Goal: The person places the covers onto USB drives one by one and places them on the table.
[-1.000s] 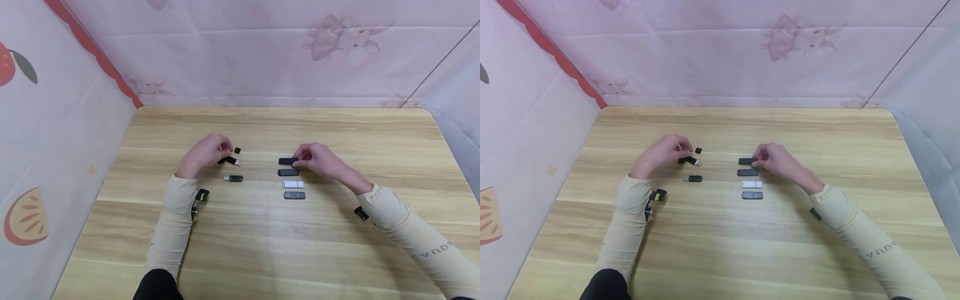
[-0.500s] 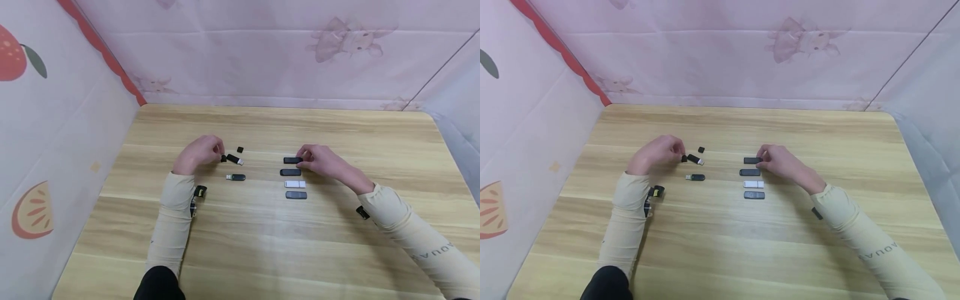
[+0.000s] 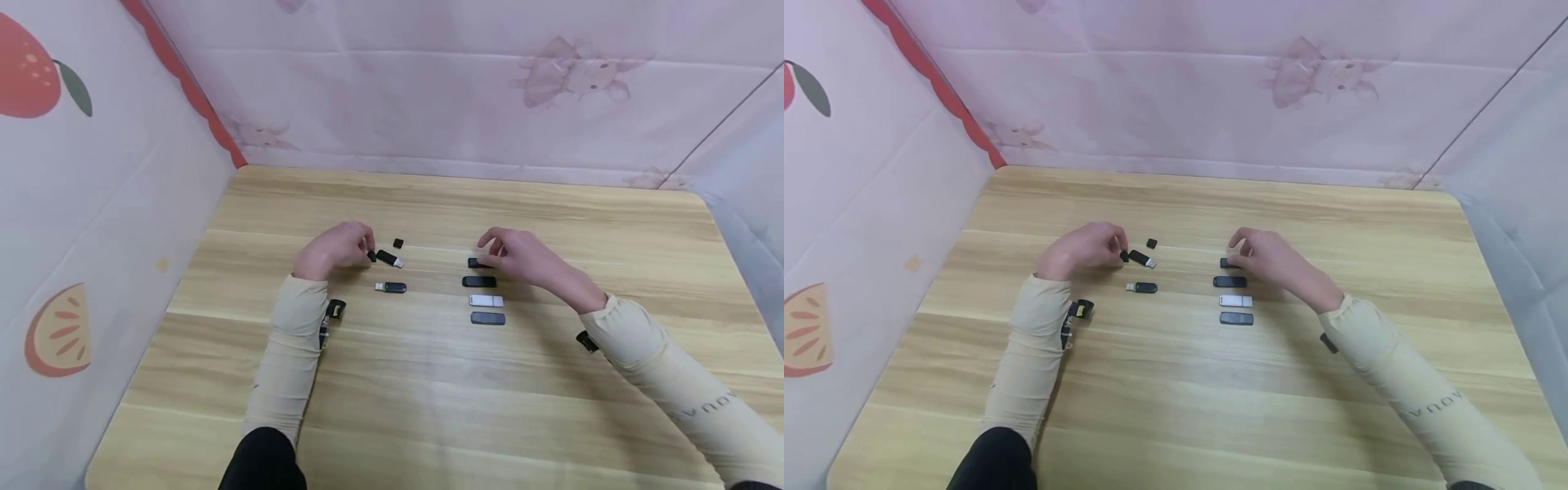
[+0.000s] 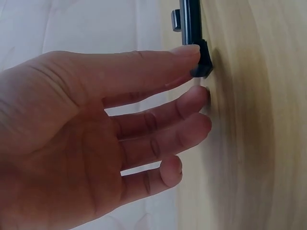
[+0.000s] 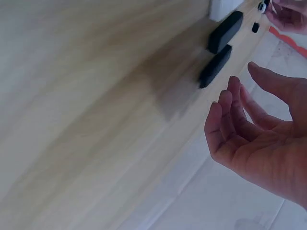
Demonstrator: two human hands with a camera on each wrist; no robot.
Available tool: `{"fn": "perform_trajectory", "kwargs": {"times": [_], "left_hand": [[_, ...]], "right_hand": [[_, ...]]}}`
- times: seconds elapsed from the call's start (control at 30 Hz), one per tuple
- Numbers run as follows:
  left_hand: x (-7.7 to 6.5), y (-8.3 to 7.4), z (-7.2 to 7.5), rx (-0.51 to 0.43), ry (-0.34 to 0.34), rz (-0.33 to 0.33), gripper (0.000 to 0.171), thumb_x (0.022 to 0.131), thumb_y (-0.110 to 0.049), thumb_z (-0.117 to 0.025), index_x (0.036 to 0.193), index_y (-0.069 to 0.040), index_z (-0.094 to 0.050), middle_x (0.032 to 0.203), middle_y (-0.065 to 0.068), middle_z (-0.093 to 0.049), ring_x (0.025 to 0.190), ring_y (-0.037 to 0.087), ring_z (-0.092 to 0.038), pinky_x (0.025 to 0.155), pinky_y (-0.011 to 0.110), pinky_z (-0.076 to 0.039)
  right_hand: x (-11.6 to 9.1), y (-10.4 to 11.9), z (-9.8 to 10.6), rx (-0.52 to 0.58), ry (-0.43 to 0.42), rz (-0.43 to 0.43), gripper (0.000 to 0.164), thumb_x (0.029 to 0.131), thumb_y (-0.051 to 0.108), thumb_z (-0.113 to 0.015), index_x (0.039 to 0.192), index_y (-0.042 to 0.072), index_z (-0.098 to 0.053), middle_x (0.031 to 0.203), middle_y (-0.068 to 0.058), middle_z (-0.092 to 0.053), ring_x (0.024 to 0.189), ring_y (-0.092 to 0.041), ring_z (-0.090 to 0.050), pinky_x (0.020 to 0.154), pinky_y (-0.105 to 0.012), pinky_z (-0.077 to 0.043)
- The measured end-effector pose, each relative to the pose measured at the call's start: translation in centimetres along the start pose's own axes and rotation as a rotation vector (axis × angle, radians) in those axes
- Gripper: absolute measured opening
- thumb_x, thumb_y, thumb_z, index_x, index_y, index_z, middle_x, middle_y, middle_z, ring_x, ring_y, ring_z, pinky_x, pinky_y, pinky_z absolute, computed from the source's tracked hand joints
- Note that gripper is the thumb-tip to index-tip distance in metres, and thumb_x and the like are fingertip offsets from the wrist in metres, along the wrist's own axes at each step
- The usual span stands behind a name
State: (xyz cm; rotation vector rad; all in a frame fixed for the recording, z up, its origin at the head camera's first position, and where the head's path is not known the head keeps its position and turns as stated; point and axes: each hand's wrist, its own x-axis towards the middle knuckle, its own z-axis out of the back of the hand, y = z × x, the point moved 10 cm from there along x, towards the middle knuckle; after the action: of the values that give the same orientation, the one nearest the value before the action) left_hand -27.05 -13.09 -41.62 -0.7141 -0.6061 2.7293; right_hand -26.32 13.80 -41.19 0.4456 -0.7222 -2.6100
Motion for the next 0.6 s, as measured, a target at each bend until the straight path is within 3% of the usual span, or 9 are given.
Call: {"fn": "perform_trajectory", "kwargs": {"times": [0.17,0.3,0.47,0.6], "left_hand": [[0.7,-0.4,-0.4,0.006,-0.002,0.008,0.027,0.092,-0.007,-0.077,0.117,-0.002,-0.067,0.114,0.014,-0.069,0.099,0.025,-0.061,0.092,0.04,-0.053],[1.0,-0.6,-0.7,0.013,0.003,0.013,0.022,0.094,-0.008,-0.076,0.113,-0.002,-0.066,0.111,0.013,-0.068,0.094,0.023,-0.059,0.085,0.035,-0.051],[1.1,-0.3,-0.9,0.011,0.017,0.06,0.02,0.096,-0.016,-0.076,0.107,-0.003,-0.065,0.103,0.009,-0.065,0.086,0.019,-0.056,0.074,0.029,-0.046],[1.0,0.0,-0.9,-0.002,0.029,0.095,0.024,0.097,-0.02,-0.076,0.109,-0.004,-0.062,0.102,0.008,-0.062,0.086,0.019,-0.054,0.073,0.03,-0.045]], "right_hand": [[0.9,1.9,-0.3,-0.007,0.002,0.073,0.025,0.102,0.017,-0.068,0.122,0.003,-0.069,0.103,-0.017,-0.075,0.088,-0.026,-0.07,0.079,-0.04,-0.056],[1.5,4.0,-1.3,-0.007,0.025,0.141,0.022,0.102,0.015,-0.068,0.12,0.002,-0.071,0.099,-0.015,-0.075,0.084,-0.023,-0.069,0.077,-0.037,-0.056],[2.0,6.4,-2.8,0.012,0.078,0.183,0.02,0.102,0.013,-0.067,0.119,0.002,-0.072,0.097,-0.013,-0.076,0.076,-0.019,-0.065,0.072,-0.033,-0.054],[2.4,7.8,-3.7,0.006,0.099,0.215,0.019,0.102,0.01,-0.067,0.118,0.003,-0.072,0.097,-0.012,-0.077,0.08,-0.018,-0.067,0.077,-0.035,-0.057]]}}
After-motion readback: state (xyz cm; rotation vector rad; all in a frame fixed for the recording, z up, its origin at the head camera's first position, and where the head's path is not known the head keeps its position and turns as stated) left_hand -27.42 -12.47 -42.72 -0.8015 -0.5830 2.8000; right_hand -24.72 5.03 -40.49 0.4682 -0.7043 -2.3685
